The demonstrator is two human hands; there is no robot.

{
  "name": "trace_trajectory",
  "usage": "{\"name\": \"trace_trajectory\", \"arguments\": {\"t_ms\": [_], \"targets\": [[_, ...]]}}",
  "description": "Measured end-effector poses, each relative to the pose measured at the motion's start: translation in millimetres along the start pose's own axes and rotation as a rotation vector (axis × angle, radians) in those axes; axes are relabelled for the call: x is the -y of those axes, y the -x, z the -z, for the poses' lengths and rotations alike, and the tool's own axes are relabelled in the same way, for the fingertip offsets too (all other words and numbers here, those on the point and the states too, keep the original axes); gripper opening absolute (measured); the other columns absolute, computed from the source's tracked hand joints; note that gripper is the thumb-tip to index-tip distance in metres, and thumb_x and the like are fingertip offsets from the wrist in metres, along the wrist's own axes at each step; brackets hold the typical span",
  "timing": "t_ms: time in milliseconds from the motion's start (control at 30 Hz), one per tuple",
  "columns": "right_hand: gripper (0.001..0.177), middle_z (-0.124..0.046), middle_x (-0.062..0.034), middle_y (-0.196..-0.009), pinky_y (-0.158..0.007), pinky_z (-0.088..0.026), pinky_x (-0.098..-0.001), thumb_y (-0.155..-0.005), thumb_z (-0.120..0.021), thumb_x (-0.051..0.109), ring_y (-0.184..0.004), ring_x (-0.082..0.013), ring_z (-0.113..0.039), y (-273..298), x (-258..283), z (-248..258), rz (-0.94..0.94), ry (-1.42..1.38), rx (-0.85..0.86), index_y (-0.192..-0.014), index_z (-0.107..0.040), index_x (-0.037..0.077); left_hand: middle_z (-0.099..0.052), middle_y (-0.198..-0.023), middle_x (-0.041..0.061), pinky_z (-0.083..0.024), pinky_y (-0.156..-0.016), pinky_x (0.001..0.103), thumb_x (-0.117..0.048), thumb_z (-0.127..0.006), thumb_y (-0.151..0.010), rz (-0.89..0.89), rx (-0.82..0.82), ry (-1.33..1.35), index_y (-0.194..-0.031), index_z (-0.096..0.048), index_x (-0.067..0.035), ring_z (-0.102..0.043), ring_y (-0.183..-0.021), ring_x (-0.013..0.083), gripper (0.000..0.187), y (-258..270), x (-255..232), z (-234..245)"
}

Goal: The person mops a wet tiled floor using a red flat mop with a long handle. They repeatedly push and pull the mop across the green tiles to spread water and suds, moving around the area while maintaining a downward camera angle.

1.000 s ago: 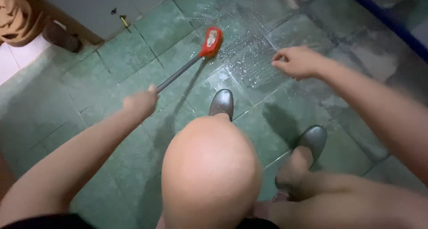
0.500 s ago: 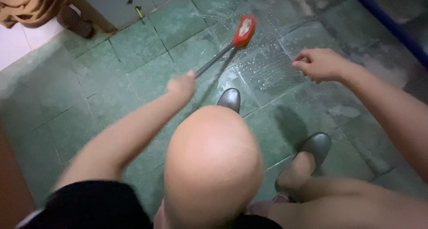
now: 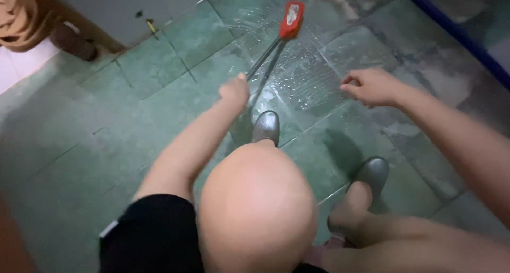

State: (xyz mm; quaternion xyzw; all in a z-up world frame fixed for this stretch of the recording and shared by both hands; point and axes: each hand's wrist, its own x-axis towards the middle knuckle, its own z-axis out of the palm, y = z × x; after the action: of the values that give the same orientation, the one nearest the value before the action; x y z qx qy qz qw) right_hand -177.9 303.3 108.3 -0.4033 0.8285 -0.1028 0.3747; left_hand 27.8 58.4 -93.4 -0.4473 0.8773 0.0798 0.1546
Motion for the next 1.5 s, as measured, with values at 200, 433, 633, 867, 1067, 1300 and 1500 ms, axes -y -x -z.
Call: {"name": "trace_trajectory", "arguments": {"t_ms": [200,433,633,867,1067,1300,1500], "targets": [[0.037,-0.065,-0.0238,-0.077,-0.045,-0.055,-0.0401,-0.089,-0.052,0.022,-0.057,-0.0319,-0.062,-16,3,9,-0.038,-0.012,-0.004,-0.115,-0.057,-0.004,-0.066,-0.089,0.016,-0.052,-0.067,0.046,-0.007,-0.031,-0.092,-0.097,0.128,0.091,-0.115,-0.047,-0.001,-0.067,-0.084,0.0307,0.028,89,34,38],[0.034,-0.067,-0.0204,-0.078,-0.047,-0.056,-0.0394,-0.091,-0.052,0.025,-0.059,-0.0301,-0.062,-51,-6,4,0.019,-0.006,-0.036,-0.113,-0.061,0.000,-0.067,-0.078,0.013,-0.053,-0.067,0.045,-0.015,-0.027,-0.095,-0.030,0.319,-0.092,-0.099,-0.047,-0.010,-0.069,-0.080,0.0305,0.021,199,98,105],[0.033,-0.065,-0.0182,-0.075,-0.047,-0.054,-0.0348,-0.091,-0.050,0.025,-0.057,-0.0267,-0.060,-51,-14,-6,-0.013,-0.022,0.027,-0.114,-0.059,0.003,-0.067,-0.077,0.008,-0.053,-0.062,0.040,-0.012,-0.037,-0.094,-0.107,0.183,-0.115,-0.097,-0.048,-0.011,-0.069,-0.076,0.0252,0.012,131,57,88],[0.031,-0.063,-0.0207,-0.074,-0.042,-0.052,-0.0370,-0.091,-0.051,0.021,-0.051,-0.0282,-0.060,-44,-26,-3,-0.031,-0.037,-0.001,-0.113,-0.059,0.000,-0.066,-0.080,0.007,-0.052,-0.061,0.043,-0.011,-0.034,-0.092,-0.131,0.137,-0.010,-0.098,-0.045,-0.011,-0.068,-0.075,0.0253,0.012,41,-13,17],[0.033,-0.065,-0.0206,-0.076,-0.040,-0.053,-0.0360,-0.090,-0.051,0.023,-0.052,-0.0270,-0.061,-46,-25,3,-0.043,-0.062,0.010,-0.114,-0.059,0.001,-0.065,-0.071,0.012,-0.051,-0.057,0.043,-0.013,-0.038,-0.093,-0.074,0.244,-0.046,-0.097,-0.049,-0.008,-0.068,-0.068,0.0290,0.013,139,68,79],[0.034,-0.065,-0.0216,-0.074,-0.046,-0.054,-0.0401,-0.088,-0.051,0.026,-0.051,-0.0312,-0.062,-41,-18,6,0.011,0.028,-0.026,-0.109,-0.062,0.001,-0.065,-0.067,0.007,-0.053,-0.053,0.039,-0.007,-0.038,-0.092,-0.236,0.079,-0.486,-0.117,-0.048,-0.003,-0.068,-0.062,0.0212,0.027,162,105,108],[0.030,-0.065,-0.0159,-0.077,-0.051,-0.051,-0.0360,-0.089,-0.054,0.026,-0.060,-0.0267,-0.062,-4,14,10,-0.035,-0.045,-0.010,-0.112,-0.061,0.007,-0.059,-0.055,0.000,-0.042,-0.034,0.052,-0.010,-0.054,-0.080,-0.266,-0.111,-0.597,-0.068,-0.063,-0.015,-0.063,-0.049,0.0253,0.015,102,16,164]]}}
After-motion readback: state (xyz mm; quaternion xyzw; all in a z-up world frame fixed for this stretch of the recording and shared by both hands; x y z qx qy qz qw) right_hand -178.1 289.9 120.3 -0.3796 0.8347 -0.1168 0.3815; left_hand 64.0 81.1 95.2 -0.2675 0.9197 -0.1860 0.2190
